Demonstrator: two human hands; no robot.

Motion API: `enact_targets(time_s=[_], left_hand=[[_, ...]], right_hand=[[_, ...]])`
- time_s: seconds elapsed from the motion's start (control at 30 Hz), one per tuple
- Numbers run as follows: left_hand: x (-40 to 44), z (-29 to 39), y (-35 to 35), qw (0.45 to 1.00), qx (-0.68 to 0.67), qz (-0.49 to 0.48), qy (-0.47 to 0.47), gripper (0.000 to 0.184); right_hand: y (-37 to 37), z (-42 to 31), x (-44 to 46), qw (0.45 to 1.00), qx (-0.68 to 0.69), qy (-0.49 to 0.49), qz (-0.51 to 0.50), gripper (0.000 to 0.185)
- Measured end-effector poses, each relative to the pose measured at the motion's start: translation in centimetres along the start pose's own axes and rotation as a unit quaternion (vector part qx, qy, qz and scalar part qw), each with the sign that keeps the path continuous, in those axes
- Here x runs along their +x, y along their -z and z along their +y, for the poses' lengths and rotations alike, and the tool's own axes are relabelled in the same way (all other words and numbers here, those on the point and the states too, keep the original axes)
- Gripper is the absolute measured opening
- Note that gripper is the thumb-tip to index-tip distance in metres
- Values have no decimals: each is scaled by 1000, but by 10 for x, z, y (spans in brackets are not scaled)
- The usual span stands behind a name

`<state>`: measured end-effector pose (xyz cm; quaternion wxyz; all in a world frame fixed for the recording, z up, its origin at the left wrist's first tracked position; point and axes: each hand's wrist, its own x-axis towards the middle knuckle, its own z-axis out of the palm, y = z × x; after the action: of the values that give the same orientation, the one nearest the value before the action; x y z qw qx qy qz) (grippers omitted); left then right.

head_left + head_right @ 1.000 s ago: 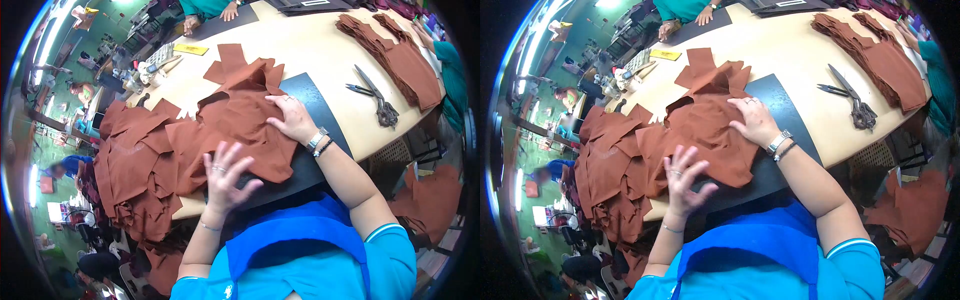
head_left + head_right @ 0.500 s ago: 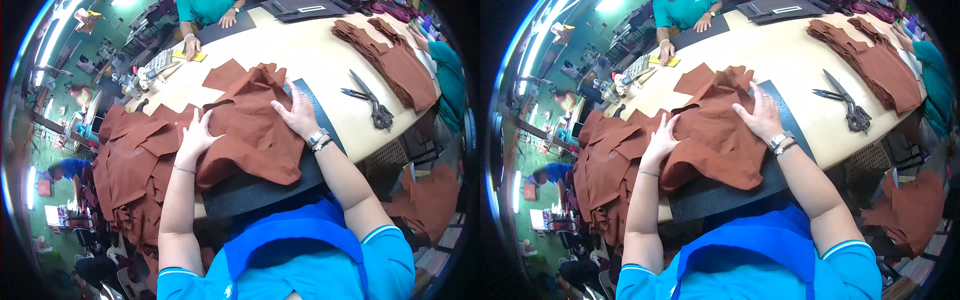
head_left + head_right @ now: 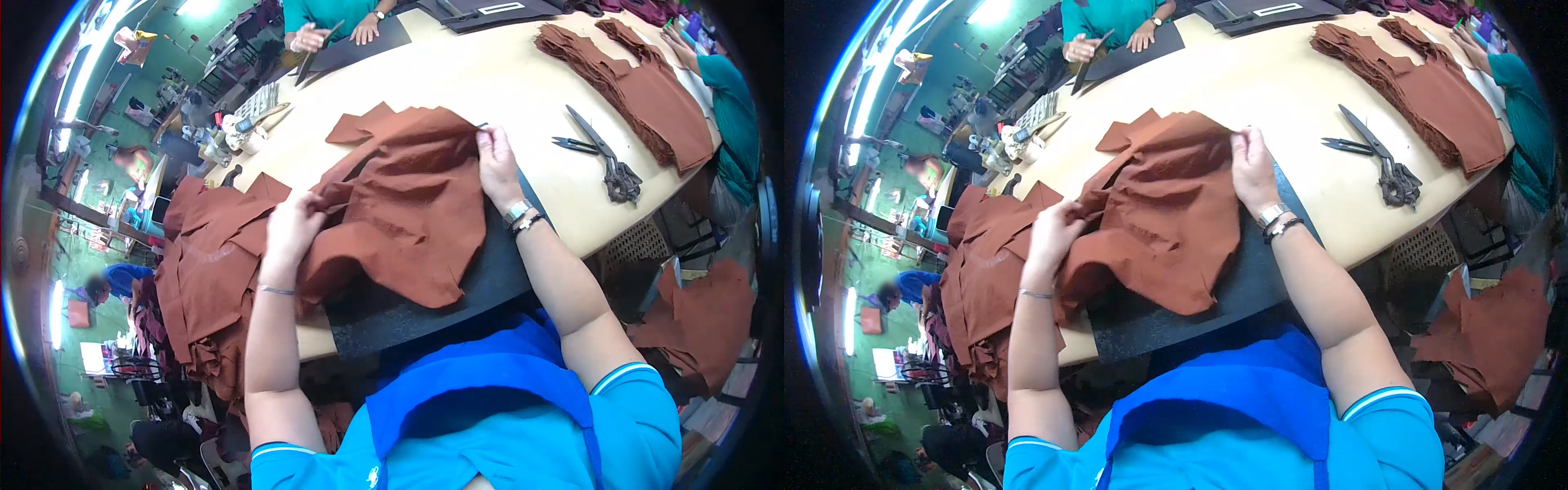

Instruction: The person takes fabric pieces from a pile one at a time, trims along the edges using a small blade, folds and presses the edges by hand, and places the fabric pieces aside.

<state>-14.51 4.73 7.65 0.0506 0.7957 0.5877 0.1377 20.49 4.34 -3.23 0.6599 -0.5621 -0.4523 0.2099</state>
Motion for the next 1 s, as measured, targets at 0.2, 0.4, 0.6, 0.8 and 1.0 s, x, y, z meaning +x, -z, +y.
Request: enact_targets(time_s=[0.2,0.4,0.6,0.8,1.0], left_hand=[[-18,-38,120,981,145,116,52,18],[-64,-162,229,914,292,179,219,24],[-86,-139,161,893,402,158,123,62],[-87,65,-24,980,31,3,-196,84],[-94,72,-11,946,-110,215,-217,17]], right_hand=[[5,11,8,999,36,-17,25,23],[16,13,24,988,101,-93,71,23],[15,-11,17,960,234,-151,-39,34],[33,-34,15,848,375,-330,-179,40],[102,-75,0,776,524,-278,-214,38]])
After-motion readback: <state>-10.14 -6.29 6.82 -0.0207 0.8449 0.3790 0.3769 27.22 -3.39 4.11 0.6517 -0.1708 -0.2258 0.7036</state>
